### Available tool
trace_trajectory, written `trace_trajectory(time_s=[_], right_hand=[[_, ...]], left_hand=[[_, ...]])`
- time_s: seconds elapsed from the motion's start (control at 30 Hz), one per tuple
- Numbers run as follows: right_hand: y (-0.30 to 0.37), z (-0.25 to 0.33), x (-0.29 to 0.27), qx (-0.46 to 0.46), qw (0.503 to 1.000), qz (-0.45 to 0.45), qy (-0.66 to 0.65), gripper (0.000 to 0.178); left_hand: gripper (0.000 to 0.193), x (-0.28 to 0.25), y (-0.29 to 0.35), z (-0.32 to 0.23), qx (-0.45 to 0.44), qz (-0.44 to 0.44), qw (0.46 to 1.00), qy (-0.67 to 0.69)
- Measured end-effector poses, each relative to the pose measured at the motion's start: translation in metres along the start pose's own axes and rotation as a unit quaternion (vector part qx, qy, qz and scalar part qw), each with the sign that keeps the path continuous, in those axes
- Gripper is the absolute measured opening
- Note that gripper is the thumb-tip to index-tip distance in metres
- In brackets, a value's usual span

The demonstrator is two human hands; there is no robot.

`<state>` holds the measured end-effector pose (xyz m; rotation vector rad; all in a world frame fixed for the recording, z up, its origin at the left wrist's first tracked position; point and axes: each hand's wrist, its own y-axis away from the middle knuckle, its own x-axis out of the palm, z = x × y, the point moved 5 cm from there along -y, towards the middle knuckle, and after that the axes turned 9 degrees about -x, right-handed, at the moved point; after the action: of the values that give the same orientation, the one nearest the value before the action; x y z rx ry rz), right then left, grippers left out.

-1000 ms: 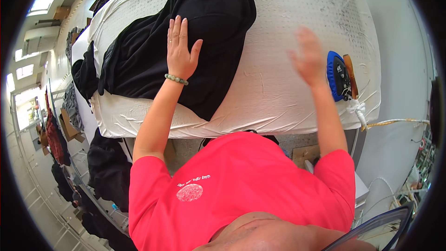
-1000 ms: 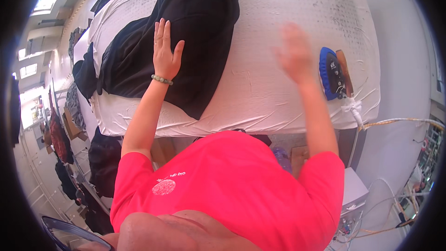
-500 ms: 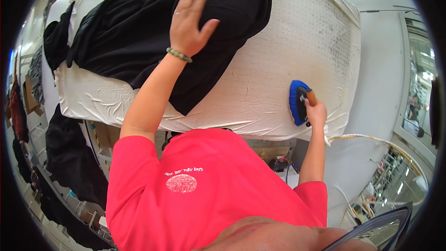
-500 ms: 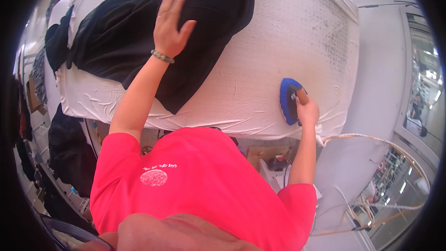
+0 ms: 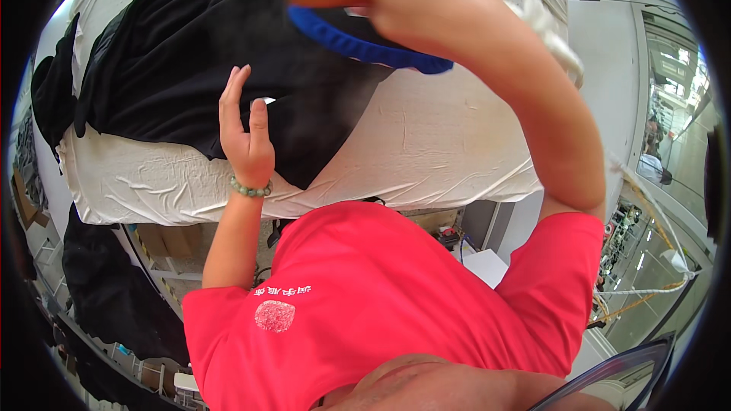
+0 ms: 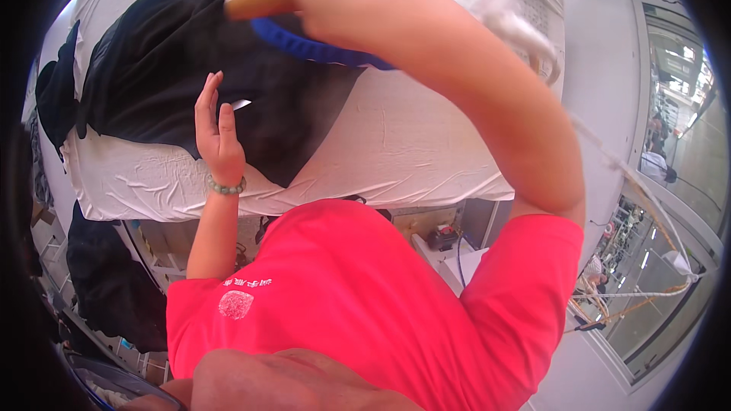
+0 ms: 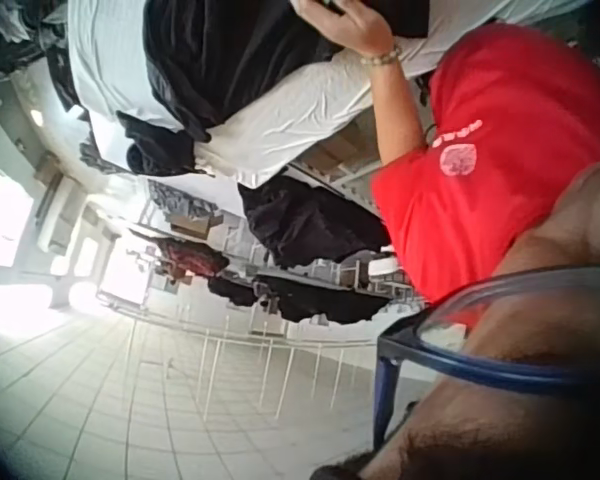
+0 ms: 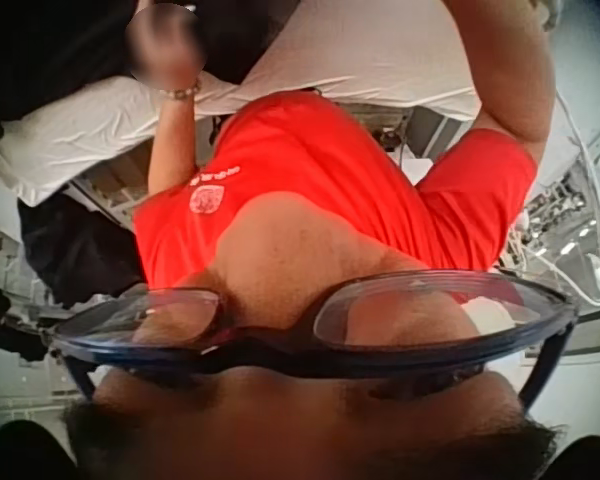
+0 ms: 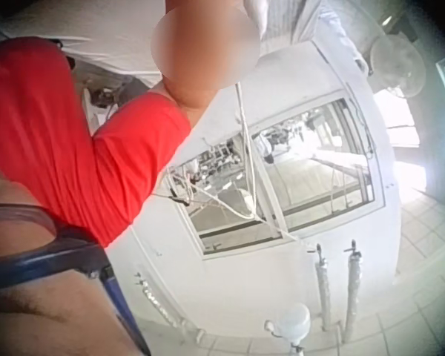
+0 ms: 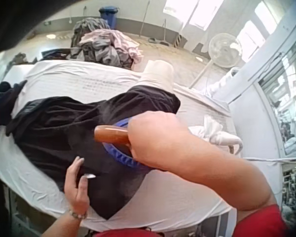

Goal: Ironing black garments using a steam iron on a professional pressing table.

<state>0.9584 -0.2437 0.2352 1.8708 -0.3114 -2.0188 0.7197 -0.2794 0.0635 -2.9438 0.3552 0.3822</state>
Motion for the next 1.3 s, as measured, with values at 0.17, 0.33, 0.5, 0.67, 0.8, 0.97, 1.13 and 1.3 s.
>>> trace_trajectory(time_s=[0.17, 0.33, 0.5, 0.67, 0.8, 0.97, 1.13, 1.3], right_hand=[[-0.003, 0.014, -0.020, 0.051, 0.986, 0.155, -0.027, 0.036], [0.081, -0.101, 0.061, 0.145, 0.954, -0.186, -0.184, 0.034], [0.181, -0.182, 0.203, 0.386, 0.814, -0.195, -0.388, 0.041], [0.214, -0.218, 0.285, 0.372, 0.857, -0.203, -0.293, 0.045], [0.208, -0.204, 0.269, 0.441, 0.878, -0.125, -0.139, 0.067], [0.094, -0.131, 0.197, 0.251, 0.753, -0.374, -0.480, 0.081], [0.024, -0.093, 0.222, 0.223, 0.715, -0.337, -0.570, 0.068], [0.080, -0.064, 0.217, 0.225, 0.647, -0.315, -0.657, 0.034]], left_hand=[[0.039, -0.008, 0.006, 0.000, -0.022, -0.009, 0.999, 0.028], [0.040, -0.011, -0.014, -0.021, 0.005, -0.011, 1.000, 0.012], [0.046, 0.055, -0.072, -0.067, 0.185, 0.029, 0.977, -0.103], [0.052, 0.124, -0.086, -0.088, 0.278, 0.020, 0.924, -0.261], [0.047, 0.133, -0.088, -0.086, 0.291, 0.009, 0.911, -0.292], [0.042, 0.108, -0.124, -0.068, 0.175, 0.020, 0.984, 0.029], [0.051, 0.026, -0.274, 0.036, 0.094, -0.047, 0.922, -0.373], [0.066, 0.017, -0.302, 0.115, 0.049, 0.062, 0.792, -0.605]])
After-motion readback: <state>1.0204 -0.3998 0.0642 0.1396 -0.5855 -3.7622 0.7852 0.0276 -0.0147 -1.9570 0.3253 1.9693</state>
